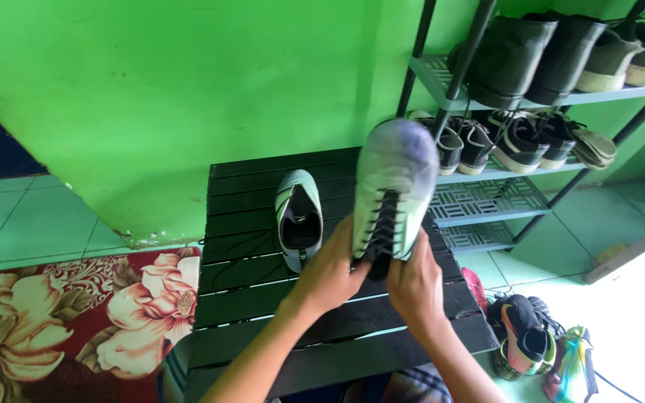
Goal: The person laces a dark sneaker on a black bench, threading white laces through the eyelets and tying a knot. They then place the shoe on a nearby shelf and lace a second pair of light-colored sneakers, threading black laces through the eyelets.
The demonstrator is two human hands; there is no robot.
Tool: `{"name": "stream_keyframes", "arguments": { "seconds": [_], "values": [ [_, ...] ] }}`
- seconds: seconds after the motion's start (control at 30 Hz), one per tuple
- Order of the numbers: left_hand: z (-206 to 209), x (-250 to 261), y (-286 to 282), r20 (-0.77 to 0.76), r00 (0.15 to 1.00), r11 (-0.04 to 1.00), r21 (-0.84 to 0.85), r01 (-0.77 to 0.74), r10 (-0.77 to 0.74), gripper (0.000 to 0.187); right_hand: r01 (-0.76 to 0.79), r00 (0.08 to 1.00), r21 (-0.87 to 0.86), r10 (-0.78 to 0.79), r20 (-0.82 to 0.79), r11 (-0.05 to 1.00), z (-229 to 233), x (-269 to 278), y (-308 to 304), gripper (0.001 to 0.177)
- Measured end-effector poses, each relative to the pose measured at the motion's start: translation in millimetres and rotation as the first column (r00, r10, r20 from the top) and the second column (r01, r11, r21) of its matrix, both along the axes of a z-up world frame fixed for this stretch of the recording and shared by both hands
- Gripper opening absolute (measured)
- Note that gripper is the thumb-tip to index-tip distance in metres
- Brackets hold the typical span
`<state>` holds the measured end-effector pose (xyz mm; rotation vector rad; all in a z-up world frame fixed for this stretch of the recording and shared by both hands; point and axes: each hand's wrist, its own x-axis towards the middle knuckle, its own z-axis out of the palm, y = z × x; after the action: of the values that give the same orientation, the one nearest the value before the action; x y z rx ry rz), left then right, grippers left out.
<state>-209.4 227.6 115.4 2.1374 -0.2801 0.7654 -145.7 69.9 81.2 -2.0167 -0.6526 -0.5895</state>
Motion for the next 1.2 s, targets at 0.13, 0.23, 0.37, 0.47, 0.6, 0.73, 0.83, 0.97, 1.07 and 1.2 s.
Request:
{"name": "stream_keyframes", "arguments": {
  "seconds": [0.13, 0.23, 0.37, 0.47, 0.6, 0.73, 0.83, 0.97, 1.07, 1.2],
  "values": [
    [-27.7, 11.0, -9.2, -0.025, 0.999, 0.993, -0.112, -0.044, 0.042, 0.06, -0.034, 0.999, 0.002, 0.034, -0.006, 0.999, -7.4, 1.2, -2.6, 0.051],
    [-38.4, 14.9, -11.7, -0.027, 0.995, 0.987, -0.125, -0.101, 0.099, 0.053, -0.016, 0.996, -0.03, 0.013, -0.084, 0.999, -16.8, 3.5, -2.7, 0.053],
    [-42.3, 15.2, -12.2, -0.033, 0.99, 0.98, -0.14, -0.141, 0.138, 0.046, -0.037, 0.997, -0.037, 0.034, -0.062, 0.999, -28.2, 2.0, 1.1, 0.064],
    [-45.9, 18.6, -14.6, -0.008, 0.995, 0.955, -0.282, -0.097, 0.098, 0.047, -0.045, 0.992, -0.042, 0.039, -0.116, 0.998, -31.5, -0.2, 4.0, 0.071],
    [-51.6, 26.4, -13.2, -0.043, 0.999, 0.903, -0.429, -0.017, -0.002, 0.06, -0.073, 0.993, -0.011, 0.071, -0.093, 0.997, -32.9, -3.5, 4.1, 0.071],
    [-56.0, 28.0, -12.7, -0.036, 0.997, 0.856, -0.516, 0.035, -0.063, 0.066, -0.063, 0.983, -0.012, 0.06, -0.172, 0.998, -36.4, -3.3, 3.3, 0.076],
    [-57.5, 27.0, -13.6, -0.017, 0.998, 0.856, -0.515, 0.045, -0.062, 0.069, -0.039, 0.984, -0.001, 0.039, -0.174, 0.999, -37.7, -2.7, 3.8, 0.084],
    [-57.7, 24.2, -15.0, 0.052, 0.998, 0.897, -0.441, 0.039, -0.018, 0.073, -0.057, 0.983, 0.058, 0.066, -0.169, 0.997, -36.8, -5.6, 3.7, 0.089],
    [-57.0, 23.6, -15.7, 0.054, 0.998, 0.883, -0.466, 0.05, -0.028, 0.073, -0.05, 0.98, 0.04, 0.057, -0.191, 0.998, -37.8, -7.1, 1.9, 0.088],
    [-54.4, 21.6, -16.5, 0.044, 0.999, 0.896, -0.442, 0.028, -0.01, 0.075, -0.025, 0.971, -0.007, 0.023, -0.238, 1.0, -40.3, -7.5, 0.1, 0.083]
  ]
}}
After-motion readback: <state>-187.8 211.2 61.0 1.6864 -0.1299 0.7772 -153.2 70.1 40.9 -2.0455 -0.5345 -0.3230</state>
